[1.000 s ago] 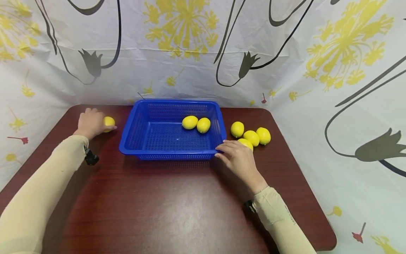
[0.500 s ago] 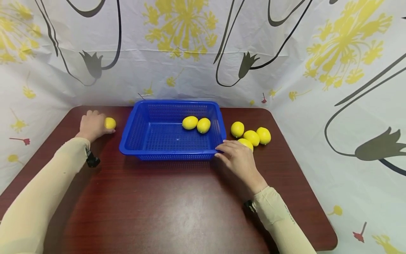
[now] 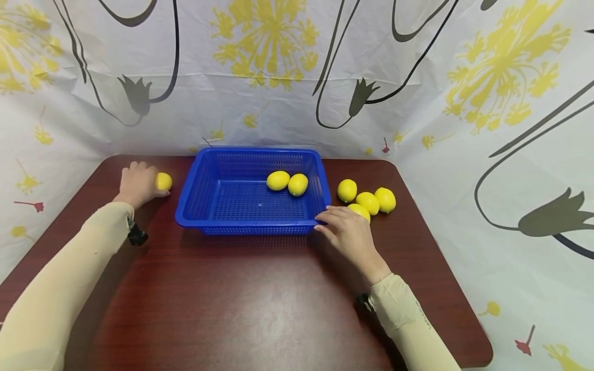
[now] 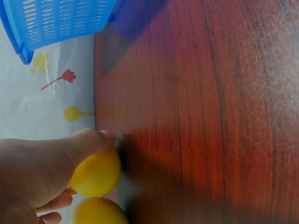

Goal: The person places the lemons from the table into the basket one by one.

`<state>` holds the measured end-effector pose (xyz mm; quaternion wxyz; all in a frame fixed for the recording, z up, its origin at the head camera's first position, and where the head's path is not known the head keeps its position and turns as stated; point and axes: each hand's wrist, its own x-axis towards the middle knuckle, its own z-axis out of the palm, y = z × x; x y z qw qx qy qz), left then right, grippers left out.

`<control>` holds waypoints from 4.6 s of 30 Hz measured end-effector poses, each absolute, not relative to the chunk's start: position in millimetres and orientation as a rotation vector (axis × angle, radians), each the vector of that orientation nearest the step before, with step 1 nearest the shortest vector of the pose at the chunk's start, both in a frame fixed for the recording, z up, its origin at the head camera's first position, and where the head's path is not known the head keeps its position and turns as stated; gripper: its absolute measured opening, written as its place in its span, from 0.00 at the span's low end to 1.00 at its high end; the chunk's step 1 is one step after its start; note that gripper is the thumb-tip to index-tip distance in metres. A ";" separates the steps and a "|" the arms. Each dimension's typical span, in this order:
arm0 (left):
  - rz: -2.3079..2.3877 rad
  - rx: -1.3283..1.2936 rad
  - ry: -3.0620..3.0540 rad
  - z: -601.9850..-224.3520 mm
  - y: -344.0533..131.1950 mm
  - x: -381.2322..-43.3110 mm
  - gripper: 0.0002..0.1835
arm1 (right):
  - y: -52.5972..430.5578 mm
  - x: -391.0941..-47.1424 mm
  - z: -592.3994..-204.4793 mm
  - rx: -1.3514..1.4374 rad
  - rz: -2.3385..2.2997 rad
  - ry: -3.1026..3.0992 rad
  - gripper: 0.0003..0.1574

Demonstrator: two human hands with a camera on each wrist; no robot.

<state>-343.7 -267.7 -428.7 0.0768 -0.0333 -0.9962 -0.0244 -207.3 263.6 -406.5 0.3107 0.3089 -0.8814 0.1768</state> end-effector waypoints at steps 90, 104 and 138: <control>-0.145 -0.336 -2.798 -292.4 -154.1 -369.3 0.33 | 263.5 -205.5 -402.4 0.811 0.461 -2.353 0.18; -0.202 -0.443 -2.821 -300.0 -126.8 -377.8 0.34 | 263.5 -206.4 -403.3 0.815 0.463 -2.351 0.18; -0.011 -0.675 -2.890 -344.1 -77.6 -389.2 0.36 | 264.0 -206.8 -405.1 0.810 0.457 -2.355 0.18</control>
